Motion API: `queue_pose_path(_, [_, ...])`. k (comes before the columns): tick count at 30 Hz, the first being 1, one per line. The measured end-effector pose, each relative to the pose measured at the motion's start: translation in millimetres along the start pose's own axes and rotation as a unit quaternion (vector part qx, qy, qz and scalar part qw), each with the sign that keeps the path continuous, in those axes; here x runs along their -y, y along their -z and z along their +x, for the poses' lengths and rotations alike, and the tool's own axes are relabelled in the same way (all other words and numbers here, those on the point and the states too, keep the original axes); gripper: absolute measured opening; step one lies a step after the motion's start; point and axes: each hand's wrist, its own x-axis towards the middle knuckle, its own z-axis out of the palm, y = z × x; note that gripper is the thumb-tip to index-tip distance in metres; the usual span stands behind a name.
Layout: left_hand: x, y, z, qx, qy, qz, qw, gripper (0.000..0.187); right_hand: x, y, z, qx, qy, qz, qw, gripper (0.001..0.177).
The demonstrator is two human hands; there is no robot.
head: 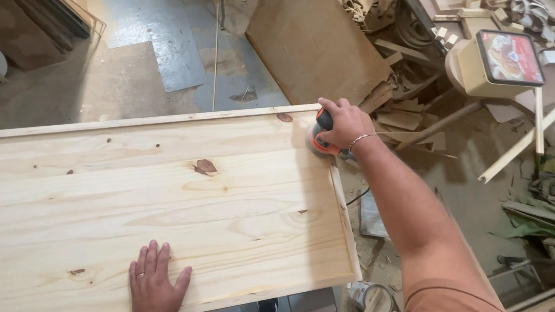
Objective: Sanding a wooden board using an orbital sander
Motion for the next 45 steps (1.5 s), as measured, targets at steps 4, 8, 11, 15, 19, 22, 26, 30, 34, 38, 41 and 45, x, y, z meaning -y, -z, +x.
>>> queue_pose_path(4, [0, -1, 1, -0.013, -0.001, -0.003, 1.0, 0.082, -13, -9, -30, -0.006, 0.006, 0.008, 1.0, 0.083])
queue_pose_path(8, [-2, 2, 2, -0.054, -0.018, 0.001, 0.998, 0.08, -16, -10, -75, 0.018, -0.025, 0.034, 0.999, 0.086])
queue_pose_path(11, [0, 3, 2, -0.048, -0.021, 0.009, 0.999, 0.08, -23, -31, -104, 0.005, -0.005, 0.014, 1.0, 0.087])
queue_pose_path(15, [0, 9, 2, -0.02, -0.015, 0.0, 1.0, 0.081, -29, -51, -147, 0.001, -0.006, 0.027, 1.0, 0.087])
queue_pose_path(19, [-1, 19, 6, 0.078, 0.013, -0.027, 0.996, 0.083, -32, -65, -196, 0.001, -0.012, 0.031, 0.999, 0.088])
queue_pose_path(22, [-2, 29, 9, 0.104, 0.009, -0.03, 0.994, 0.084, -32, -69, -236, 0.001, -0.034, 0.037, 0.999, 0.089])
queue_pose_path(26, [3, 20, 5, 0.08, -0.004, -0.04, 0.996, 0.084, -32, -77, -283, 0.016, -0.055, 0.045, 0.997, 0.089])
queue_pose_path(30, [2, 20, 7, 0.062, -0.008, -0.048, 0.997, 0.085, -30, -84, -324, 0.028, -0.088, 0.05, 0.994, 0.085])
queue_pose_path(34, [-3, 36, 8, 0.103, -0.003, -0.035, 0.994, 0.084, -9, -79, -350, 0.049, -0.103, 0.053, 0.992, 0.083])
queue_pose_path(38, [1, 29, 7, 0.103, -0.008, -0.042, 0.994, 0.085, 25, -86, -357, 0.042, -0.087, 0.03, 0.995, 0.079])
queue_pose_path(41, [-1, 31, 7, 0.102, 0.003, -0.056, 0.993, 0.084, 44, -98, -355, 0.019, -0.041, 0.027, 0.999, 0.082])
queue_pose_path(45, [0, 27, 6, 0.091, -0.001, -0.063, 0.994, 0.084, 80, -101, -354, 0.009, -0.024, 0.035, 0.999, 0.081])
